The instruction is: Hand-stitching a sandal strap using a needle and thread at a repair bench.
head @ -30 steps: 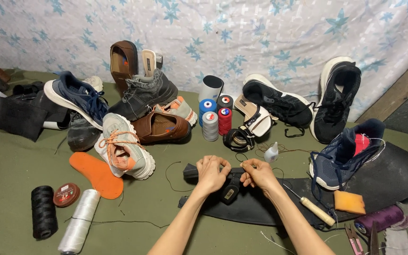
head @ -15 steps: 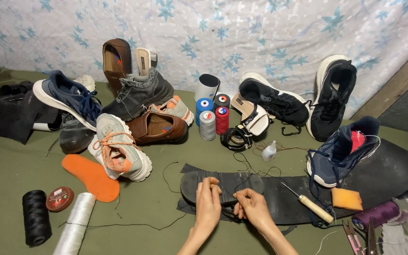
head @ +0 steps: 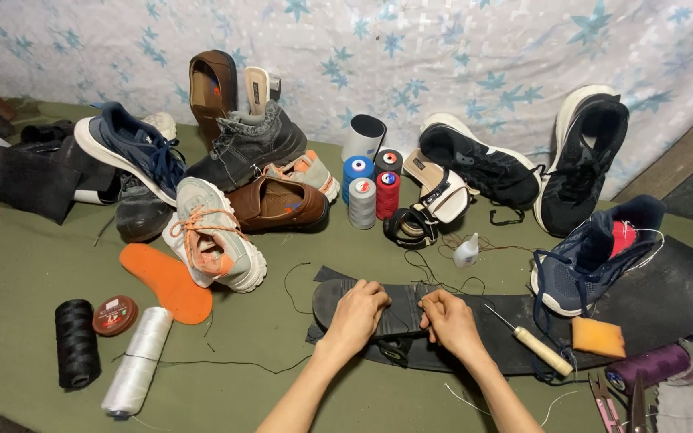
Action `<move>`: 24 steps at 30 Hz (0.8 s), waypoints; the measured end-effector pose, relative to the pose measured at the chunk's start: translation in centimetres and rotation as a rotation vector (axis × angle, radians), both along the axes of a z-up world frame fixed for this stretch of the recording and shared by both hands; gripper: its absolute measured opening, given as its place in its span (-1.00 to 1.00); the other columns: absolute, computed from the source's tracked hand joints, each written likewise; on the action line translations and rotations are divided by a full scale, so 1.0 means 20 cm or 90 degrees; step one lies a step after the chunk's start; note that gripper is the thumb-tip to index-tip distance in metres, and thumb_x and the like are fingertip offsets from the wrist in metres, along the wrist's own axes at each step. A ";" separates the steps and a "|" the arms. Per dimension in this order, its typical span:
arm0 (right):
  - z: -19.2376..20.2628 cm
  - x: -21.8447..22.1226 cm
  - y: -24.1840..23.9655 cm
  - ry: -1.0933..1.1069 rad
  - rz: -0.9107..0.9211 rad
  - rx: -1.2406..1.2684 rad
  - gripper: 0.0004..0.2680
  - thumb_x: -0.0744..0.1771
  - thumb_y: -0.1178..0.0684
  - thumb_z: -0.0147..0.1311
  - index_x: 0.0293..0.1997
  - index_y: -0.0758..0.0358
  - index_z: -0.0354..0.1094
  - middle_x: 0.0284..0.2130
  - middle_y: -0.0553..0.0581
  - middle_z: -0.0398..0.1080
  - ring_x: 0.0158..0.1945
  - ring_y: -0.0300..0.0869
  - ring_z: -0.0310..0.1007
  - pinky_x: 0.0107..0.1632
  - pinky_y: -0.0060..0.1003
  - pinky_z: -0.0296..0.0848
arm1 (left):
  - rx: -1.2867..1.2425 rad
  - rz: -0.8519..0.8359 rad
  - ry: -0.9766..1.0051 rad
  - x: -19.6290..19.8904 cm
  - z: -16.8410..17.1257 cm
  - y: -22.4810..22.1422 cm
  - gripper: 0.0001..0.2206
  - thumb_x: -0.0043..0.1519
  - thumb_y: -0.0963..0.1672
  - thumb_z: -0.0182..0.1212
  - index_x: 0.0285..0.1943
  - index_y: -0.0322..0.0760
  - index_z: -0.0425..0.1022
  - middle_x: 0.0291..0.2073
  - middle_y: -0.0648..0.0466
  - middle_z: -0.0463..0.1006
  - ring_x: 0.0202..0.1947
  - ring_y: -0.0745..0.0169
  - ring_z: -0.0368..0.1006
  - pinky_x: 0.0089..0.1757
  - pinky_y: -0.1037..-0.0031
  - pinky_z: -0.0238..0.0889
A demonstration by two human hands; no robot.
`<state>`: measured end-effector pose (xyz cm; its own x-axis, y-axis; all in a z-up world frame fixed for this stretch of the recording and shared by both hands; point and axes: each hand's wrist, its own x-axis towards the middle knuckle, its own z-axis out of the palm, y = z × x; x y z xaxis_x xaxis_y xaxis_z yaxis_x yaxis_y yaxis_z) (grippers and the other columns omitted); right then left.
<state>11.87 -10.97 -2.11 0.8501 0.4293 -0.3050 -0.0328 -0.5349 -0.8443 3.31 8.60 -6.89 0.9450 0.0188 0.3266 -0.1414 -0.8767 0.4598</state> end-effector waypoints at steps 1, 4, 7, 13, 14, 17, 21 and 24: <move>-0.02 0.01 0.00 -0.002 -0.001 0.001 -0.85 0.41 0.04 -0.05 -0.25 0.21 0.43 -0.59 -0.01 0.55 -0.70 -0.29 0.32 -0.39 -0.37 0.43 | 0.001 -0.001 -0.002 0.00 0.02 0.00 -0.85 0.35 -0.22 0.10 -0.13 -0.36 0.61 -0.25 0.01 0.52 -0.27 -0.01 0.30 -0.37 0.18 0.27; -0.08 0.01 -0.01 0.067 0.005 0.076 -0.84 0.40 0.07 0.01 -0.25 0.30 0.48 -0.65 0.11 0.54 -0.70 -0.26 0.37 -0.60 -0.40 0.26 | 0.165 -0.058 0.020 0.00 0.05 0.01 -0.83 0.16 -0.36 0.06 -0.36 -0.30 0.35 -0.37 -0.03 0.36 -0.29 -0.02 0.23 -0.32 0.23 0.14; -0.09 0.01 -0.01 0.072 -0.005 0.080 -0.85 0.41 0.07 0.00 -0.27 0.27 0.44 -0.61 0.11 0.56 -0.70 -0.24 0.42 -0.60 -0.41 0.23 | 0.331 -0.087 -0.071 0.00 0.07 0.01 -0.80 0.10 -0.38 0.08 -0.30 -0.28 0.32 -0.35 -0.01 0.32 -0.32 0.05 0.19 -0.30 0.31 0.11; -0.14 0.04 -0.01 0.114 0.000 0.129 -0.87 0.41 0.09 0.01 -0.23 0.29 0.42 -0.58 0.15 0.56 -0.68 -0.21 0.46 -0.65 -0.42 0.16 | 0.282 -0.177 0.029 0.01 0.14 0.08 -0.89 0.19 -0.33 0.06 -0.23 -0.33 0.37 -0.24 -0.04 0.38 -0.24 0.01 0.26 -0.24 0.25 0.26; -0.12 0.03 -0.01 0.129 -0.008 0.127 -0.89 0.41 0.10 0.03 -0.24 0.29 0.41 -0.58 0.16 0.56 -0.68 -0.19 0.47 -0.65 -0.41 0.15 | 0.317 -0.201 0.056 0.02 0.12 0.11 -0.89 0.18 -0.31 0.10 -0.22 -0.31 0.44 -0.28 -0.01 0.41 -0.22 0.02 0.32 -0.32 0.23 0.33; -0.11 0.03 -0.01 0.144 -0.017 0.121 -0.90 0.40 0.11 0.05 -0.24 0.29 0.40 -0.57 0.17 0.57 -0.67 -0.17 0.47 -0.66 -0.41 0.14 | 0.393 -0.248 0.064 0.06 0.09 0.14 -0.91 0.17 -0.29 0.16 -0.28 -0.27 0.50 -0.36 0.05 0.44 -0.25 0.06 0.37 -0.44 0.25 0.37; -0.06 0.01 0.00 0.131 -0.016 0.096 -0.90 0.40 0.09 0.03 -0.23 0.27 0.41 -0.57 0.14 0.57 -0.66 -0.19 0.49 -0.64 -0.42 0.16 | 0.531 -0.291 -0.017 0.08 0.06 0.13 -0.89 0.19 -0.25 0.17 -0.36 -0.17 0.47 -0.41 0.09 0.45 -0.33 0.13 0.34 -0.40 0.38 0.26; -0.09 0.03 0.00 0.136 -0.021 0.105 -0.90 0.39 0.13 0.00 -0.25 0.28 0.41 -0.57 0.17 0.57 -0.67 -0.17 0.49 -0.66 -0.41 0.13 | 0.555 -0.284 -0.043 0.08 0.06 0.12 -0.94 0.24 -0.21 0.15 -0.29 -0.17 0.47 -0.35 0.09 0.46 -0.29 0.15 0.36 -0.35 0.40 0.24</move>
